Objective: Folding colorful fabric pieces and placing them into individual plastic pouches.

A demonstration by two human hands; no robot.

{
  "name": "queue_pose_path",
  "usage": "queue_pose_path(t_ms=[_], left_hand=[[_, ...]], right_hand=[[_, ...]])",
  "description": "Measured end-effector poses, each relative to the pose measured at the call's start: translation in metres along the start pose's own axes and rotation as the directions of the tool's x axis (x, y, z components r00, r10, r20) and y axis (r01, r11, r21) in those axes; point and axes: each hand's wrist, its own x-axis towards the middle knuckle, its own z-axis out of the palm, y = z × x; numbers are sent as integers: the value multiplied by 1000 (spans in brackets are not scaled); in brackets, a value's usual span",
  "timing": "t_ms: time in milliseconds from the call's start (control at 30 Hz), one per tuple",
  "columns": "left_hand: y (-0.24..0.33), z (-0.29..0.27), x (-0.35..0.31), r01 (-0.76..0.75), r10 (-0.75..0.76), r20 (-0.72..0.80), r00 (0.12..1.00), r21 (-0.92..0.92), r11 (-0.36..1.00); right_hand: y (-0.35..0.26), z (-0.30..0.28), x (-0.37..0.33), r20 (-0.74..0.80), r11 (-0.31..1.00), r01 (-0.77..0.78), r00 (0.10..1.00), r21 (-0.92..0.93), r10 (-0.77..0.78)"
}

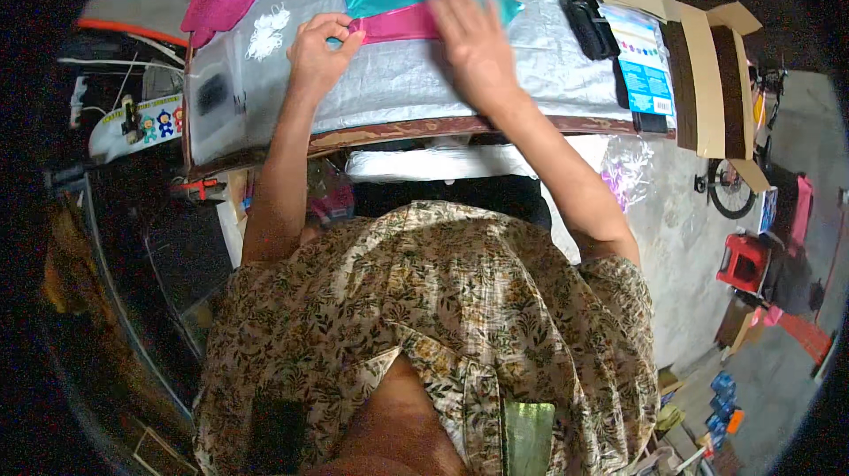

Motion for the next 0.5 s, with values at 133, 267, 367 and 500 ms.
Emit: queue_pose_path(t_ms=[133, 267, 367, 500], left_hand=[[4, 1, 1, -34, 33, -25, 999, -18, 999], [5, 0, -2, -43, 42, -50, 998, -15, 999], [3, -8, -5, -65, 64, -61, 996, -22, 998], [11, -20, -12, 16, -17, -91, 996, -13, 1000]], right_hand=[[-30, 11, -2, 217, 965, 71, 968, 252, -128], [-22, 9, -11, 279, 953, 77, 947, 292, -162], [-6, -2, -20, 294, 962, 79, 943, 261, -157], [17, -19, -34, 319, 970, 68, 937, 232, -142]])
